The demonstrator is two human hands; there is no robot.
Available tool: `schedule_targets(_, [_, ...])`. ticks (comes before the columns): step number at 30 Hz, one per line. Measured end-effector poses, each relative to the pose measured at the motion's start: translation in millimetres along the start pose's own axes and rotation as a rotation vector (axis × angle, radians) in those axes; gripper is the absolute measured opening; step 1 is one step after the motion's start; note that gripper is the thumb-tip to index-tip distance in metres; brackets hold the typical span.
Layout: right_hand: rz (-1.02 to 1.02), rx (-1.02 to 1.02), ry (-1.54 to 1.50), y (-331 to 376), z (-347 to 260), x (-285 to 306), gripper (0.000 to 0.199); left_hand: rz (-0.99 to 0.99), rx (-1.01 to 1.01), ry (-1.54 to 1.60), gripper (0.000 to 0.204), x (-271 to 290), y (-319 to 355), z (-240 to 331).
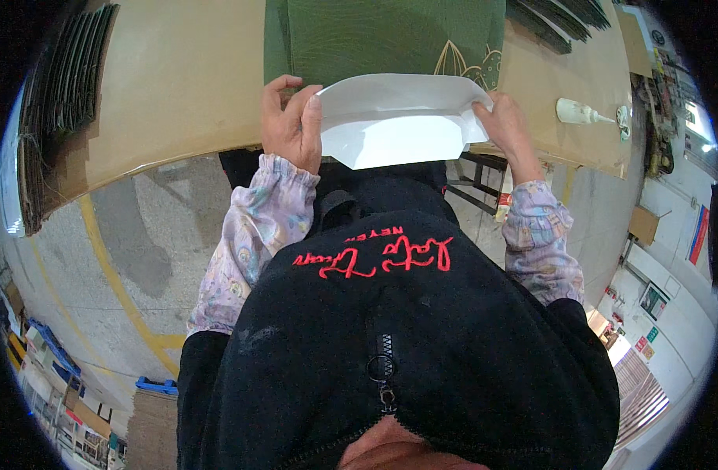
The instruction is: Applying glue to and folding the edges of large paper bags in an assembly line.
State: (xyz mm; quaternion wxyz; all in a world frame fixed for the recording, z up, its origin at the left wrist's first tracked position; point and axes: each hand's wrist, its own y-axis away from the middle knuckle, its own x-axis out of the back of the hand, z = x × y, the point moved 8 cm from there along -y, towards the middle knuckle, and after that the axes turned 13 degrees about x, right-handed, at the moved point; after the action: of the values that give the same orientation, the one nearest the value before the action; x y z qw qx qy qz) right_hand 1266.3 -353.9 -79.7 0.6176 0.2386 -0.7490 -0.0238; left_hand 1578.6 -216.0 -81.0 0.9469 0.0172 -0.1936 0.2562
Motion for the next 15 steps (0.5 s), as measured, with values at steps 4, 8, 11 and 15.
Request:
schedule_targets(4, [0.128,0.048,0.064,-1,-10,16,0.027,-0.001,-0.010,-0.042,0.024,-2,-3,1])
schedule_targets(8, [0.020,0.117,0.036,-10,-10,18,0.026,-0.008,0.021,-0.029,0.023,-3,-6,-2])
schedule_targets(11, [-0.032,0.109,0.153,-18,-14,14,0.027,-0.012,0.045,0.000,0.023,-2,-8,-1])
schedule_targets(15, [0.050,0.175,0.291,-26,-21,5,0.022,-0.047,0.031,-0.073,0.026,-8,-7,8])
